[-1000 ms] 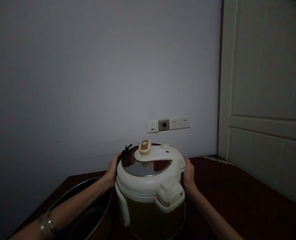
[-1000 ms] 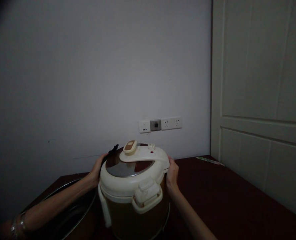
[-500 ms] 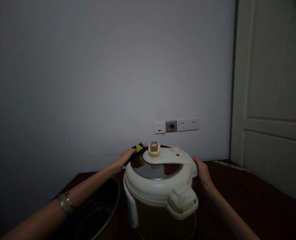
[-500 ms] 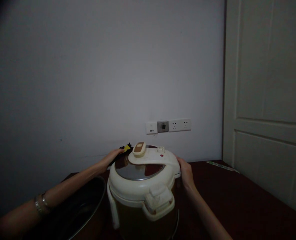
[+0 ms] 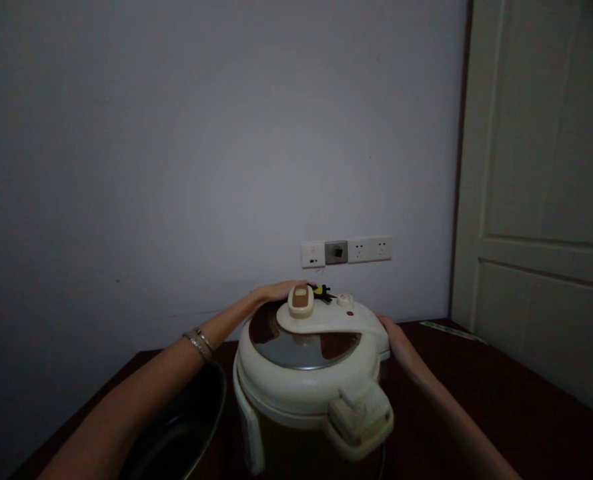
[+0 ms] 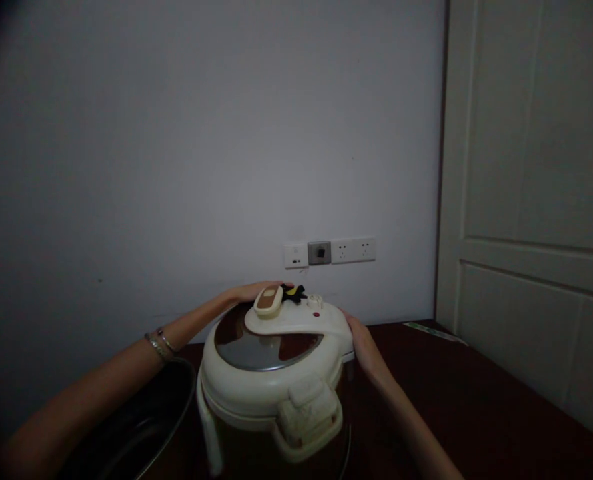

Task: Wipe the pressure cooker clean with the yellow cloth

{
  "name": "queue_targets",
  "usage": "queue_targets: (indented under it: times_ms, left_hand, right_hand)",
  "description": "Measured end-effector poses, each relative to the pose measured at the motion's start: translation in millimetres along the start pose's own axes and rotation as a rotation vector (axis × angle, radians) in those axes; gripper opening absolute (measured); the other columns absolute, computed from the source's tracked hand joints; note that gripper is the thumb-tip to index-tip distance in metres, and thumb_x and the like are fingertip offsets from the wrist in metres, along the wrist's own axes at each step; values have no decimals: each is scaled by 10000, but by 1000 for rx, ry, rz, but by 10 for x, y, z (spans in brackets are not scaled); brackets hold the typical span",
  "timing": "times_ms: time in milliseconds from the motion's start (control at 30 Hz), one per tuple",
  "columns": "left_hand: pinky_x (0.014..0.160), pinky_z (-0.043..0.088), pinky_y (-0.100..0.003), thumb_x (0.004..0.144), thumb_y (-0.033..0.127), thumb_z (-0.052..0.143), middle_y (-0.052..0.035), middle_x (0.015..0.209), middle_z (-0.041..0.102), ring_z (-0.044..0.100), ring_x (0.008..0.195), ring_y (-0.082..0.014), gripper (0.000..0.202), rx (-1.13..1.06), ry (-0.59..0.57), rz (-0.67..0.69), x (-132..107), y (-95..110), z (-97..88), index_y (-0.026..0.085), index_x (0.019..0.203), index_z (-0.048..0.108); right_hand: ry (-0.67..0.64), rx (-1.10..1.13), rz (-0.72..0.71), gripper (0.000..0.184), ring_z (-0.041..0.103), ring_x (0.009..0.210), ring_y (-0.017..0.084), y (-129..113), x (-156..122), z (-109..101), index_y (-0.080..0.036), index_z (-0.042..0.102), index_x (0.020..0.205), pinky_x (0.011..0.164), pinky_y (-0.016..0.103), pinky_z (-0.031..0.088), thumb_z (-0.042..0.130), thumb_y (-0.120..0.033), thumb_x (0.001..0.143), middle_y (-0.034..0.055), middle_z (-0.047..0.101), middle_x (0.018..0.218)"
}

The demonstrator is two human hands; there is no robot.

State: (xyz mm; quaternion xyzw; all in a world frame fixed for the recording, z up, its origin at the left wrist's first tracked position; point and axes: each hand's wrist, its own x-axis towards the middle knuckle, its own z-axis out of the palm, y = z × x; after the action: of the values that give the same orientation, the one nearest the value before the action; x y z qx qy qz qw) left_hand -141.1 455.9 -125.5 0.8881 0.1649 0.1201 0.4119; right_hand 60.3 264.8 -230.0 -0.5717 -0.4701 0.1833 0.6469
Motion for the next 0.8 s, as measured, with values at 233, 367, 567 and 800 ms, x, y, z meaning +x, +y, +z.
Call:
queue_targets:
  times_ms: [233, 367, 567, 800]
  left_hand:
    - [1118, 227, -359, 906, 474, 376, -54, 1404, 496, 405, 1311, -223, 477, 221, -30, 83, -283, -33, -59, 199, 1255, 552]
    - [1129, 202, -342, 937, 449, 273, -48, 1464, 414, 387, 1321, -201, 512, 294, 24, 50, -452, -3, -39, 175, 1321, 474]
    - [1045, 333, -308, 887, 467, 422, -49, 1234, 639, 556, 1152, -218, 392, 235, 185, -7, -765, 164, 13, 214, 1088, 644]
    - [967, 382, -301, 815, 469, 528, -40, 1024, 713, 579, 1041, -232, 306, 77, 368, -196, -1120, 162, 61, 219, 885, 691]
  right_hand:
    - [-41, -63, -29, 512, 567, 1142, 264, 53, 35, -56, -174, 691, 1091, 1057, 432, 340, 408, -475, 790, 76, 659, 1186]
    - [-43, -114, -49, 537, 554, 1165, 259, 110, 76, -76, -175, 687, 1097, 1081, 451, 304, 381, -486, 784, 77, 649, 1202]
    - [61, -166, 5, 549, 515, 1216, 255, 7, 21, -84, -135, 646, 1174, 1079, 431, 312, 416, -463, 798, 122, 591, 1281]
    - [195, -414, -172, 596, 590, 1099, 290, -395, -191, -151, -118, 495, 1341, 936, 454, 446, 449, -423, 832, 180, 609, 1232]
